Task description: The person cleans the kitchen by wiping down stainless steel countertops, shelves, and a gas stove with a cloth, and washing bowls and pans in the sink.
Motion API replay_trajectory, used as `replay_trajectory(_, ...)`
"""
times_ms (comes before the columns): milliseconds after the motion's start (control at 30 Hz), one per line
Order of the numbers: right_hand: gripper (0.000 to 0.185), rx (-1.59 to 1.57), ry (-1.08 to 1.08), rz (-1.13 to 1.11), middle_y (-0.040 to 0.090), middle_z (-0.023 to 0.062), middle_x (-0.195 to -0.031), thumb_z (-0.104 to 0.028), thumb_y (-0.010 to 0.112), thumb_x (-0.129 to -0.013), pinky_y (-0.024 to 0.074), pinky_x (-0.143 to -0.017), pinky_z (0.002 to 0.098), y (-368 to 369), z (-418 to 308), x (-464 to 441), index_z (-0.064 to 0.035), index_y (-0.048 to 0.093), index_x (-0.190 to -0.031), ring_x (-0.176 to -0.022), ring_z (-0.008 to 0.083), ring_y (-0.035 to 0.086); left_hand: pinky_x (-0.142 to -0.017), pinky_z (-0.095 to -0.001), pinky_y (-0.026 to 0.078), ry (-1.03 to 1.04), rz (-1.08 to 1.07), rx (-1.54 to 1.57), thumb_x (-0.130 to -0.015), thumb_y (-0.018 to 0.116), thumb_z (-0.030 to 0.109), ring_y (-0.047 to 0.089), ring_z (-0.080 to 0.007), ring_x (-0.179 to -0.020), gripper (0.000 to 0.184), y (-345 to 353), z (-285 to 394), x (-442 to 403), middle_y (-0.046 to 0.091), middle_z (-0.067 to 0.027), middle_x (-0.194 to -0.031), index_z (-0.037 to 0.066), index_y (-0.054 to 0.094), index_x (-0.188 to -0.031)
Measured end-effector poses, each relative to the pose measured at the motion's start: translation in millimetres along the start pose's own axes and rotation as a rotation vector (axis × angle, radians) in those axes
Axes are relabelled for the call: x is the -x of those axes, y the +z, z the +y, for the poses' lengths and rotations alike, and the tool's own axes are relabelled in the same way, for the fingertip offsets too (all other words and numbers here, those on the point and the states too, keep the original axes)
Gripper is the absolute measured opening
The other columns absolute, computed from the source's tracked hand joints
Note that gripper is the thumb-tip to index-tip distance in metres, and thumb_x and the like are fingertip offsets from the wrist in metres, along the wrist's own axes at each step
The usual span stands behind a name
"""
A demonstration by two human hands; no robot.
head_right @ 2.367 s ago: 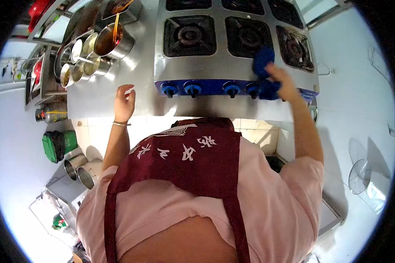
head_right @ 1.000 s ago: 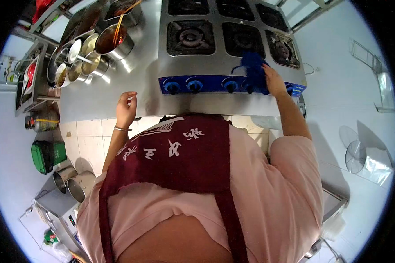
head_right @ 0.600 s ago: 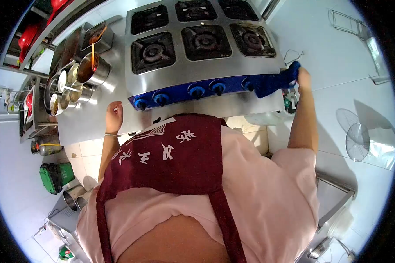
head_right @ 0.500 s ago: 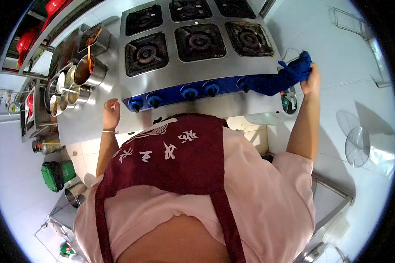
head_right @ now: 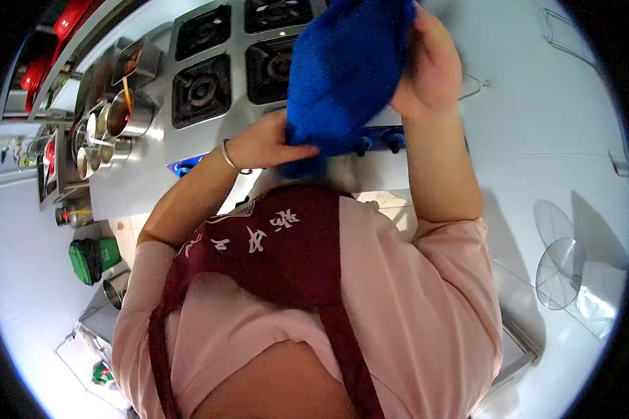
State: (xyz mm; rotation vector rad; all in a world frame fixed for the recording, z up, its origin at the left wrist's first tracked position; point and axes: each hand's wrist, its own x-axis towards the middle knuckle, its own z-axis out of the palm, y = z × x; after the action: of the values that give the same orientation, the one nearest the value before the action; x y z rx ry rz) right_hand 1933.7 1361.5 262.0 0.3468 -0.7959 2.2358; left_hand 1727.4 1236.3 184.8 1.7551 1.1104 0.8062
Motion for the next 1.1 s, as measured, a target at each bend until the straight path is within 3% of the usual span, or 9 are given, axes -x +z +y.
replay_trajectory(33, 0.048, -0.07, 0.034, -0.073, 0.053, 0.0166, -0.122, -0.029, 0.05, -0.088, 0.0386, -0.098, 0.041, -6, -10, 1, 0.0015, 0.046, -0.125, -0.112, 0.0284, 0.051, -0.082, -0.0333, 0.047, 0.047, -0.021, -0.122, -0.082, 0.064, 0.019, 0.06, -0.0208, -0.092, 0.037, 4, -12, -8, 0.063, -0.0101, -0.102, 0.003, 0.054, -0.114)
replay_trajectory(100, 0.042, 0.871, 0.086, 0.587, 0.06, 0.0112, -0.113, -0.025, 0.052, -0.089, 0.0433, -0.092, 0.0352, -19, -26, 17, -0.0006, 0.049, -0.123, -0.105, 0.0217, 0.056, -0.08, -0.0301, 0.047, -0.056, 0.054, 0.116, -0.084, 0.061, 0.016, 0.058, -0.0161, -0.089, 0.031, 3, -5, -8, 0.062, -0.0069, -0.1, 0.002, 0.055, -0.112)
replay_trajectory(200, 0.058, 1.602, 0.33, 0.607, 0.054, 0.0111, -0.116, -0.029, 0.066, -0.082, 0.0387, -0.095, 0.0328, -56, -21, 58, -0.0001, 0.044, -0.127, -0.106, 0.0202, 0.051, -0.078, -0.0215, 0.044, -0.185, 0.198, 0.39, -0.089, 0.052, 0.007, 0.052, -0.005, -0.086, 0.023, -1, 14, -6, 0.059, 0.0001, -0.096, 0.002, 0.056, -0.111)
replay_trajectory(267, 0.071, 1.419, 0.254, 0.047, 0.051, 0.0133, -0.119, -0.028, 0.073, -0.074, 0.037, -0.097, 0.0337, -49, 1, 75, -0.0021, 0.039, -0.13, -0.108, 0.0212, 0.049, -0.07, -0.0235, 0.044, -0.096, 0.234, 0.364, -0.09, 0.052, 0.013, 0.05, -0.0066, -0.078, 0.016, 10, 22, -19, 0.057, -0.0002, -0.088, 0.001, 0.056, -0.099)
replay_trajectory(367, 0.077, 1.049, 0.244, 0.195, 0.051, 0.0124, -0.119, -0.021, 0.075, -0.071, 0.0377, -0.096, 0.035, -54, 50, 98, -0.0042, 0.033, -0.133, -0.108, 0.0211, 0.049, -0.059, -0.0307, 0.035, -0.072, -0.181, 0.17, -0.091, 0.051, 0.023, 0.04, -0.0098, -0.068, 0.027, 14, 25, -32, 0.045, -0.0022, -0.072, 0.002, 0.041, -0.078)
replay_trajectory(433, 0.077, 0.964, 0.303, 0.463, 0.051, 0.0134, -0.12, -0.015, 0.073, -0.069, 0.0404, -0.093, 0.0351, -79, 54, 103, -0.004, 0.031, -0.132, -0.108, 0.0231, 0.051, -0.063, -0.0293, 0.037, -0.019, -0.153, 0.063, -0.091, 0.052, 0.023, 0.044, -0.0104, -0.072, 0.024, 13, 15, -36, 0.049, -0.0027, -0.076, 0.001, 0.046, -0.083)
replay_trajectory(600, 0.054, 1.836, 0.324, 0.848, 0.06, 0.0191, -0.1, -0.023, 0.071, -0.068, 0.0477, -0.076, 0.0393, -100, -16, 117, -0.0095, 0.049, -0.115, -0.087, 0.036, 0.06, -0.084, -0.0238, 0.042, -0.285, 0.272, 0.108, -0.092, 0.049, 0.016, 0.055, -0.0126, -0.095, 0.029, -18, 5, 5, 0.06, -0.0063, -0.105, 0.001, 0.054, -0.116)
replay_trajectory(667, 0.041, 2.335, 0.224, 0.584, 0.056, 0.0163, -0.111, -0.02, 0.071, -0.067, 0.0418, -0.088, 0.0399, -129, -39, 127, -0.005, 0.057, -0.102, -0.107, 0.0335, 0.051, -0.083, -0.024, 0.043, -0.354, 0.355, 0.121, -0.092, 0.048, 0.015, 0.056, -0.0123, -0.093, 0.027, -33, -15, 36, 0.06, -0.0063, -0.104, 0.0, 0.055, -0.114)
replay_trajectory(1100, 0.049, 1.979, 0.428, -0.475, 0.04, 0.0151, -0.135, -0.019, 0.065, -0.073, 0.0224, -0.108, 0.0458, -137, 149, 42, -0.0052, 0.048, -0.118, -0.128, 0.0338, 0.033, -0.079, -0.0258, 0.046, -0.547, 0.804, 0.175, -0.092, 0.049, 0.015, 0.059, -0.0155, -0.088, 0.026, -48, -82, 215, 0.063, -0.0097, -0.096, -0.004, 0.055, -0.108)
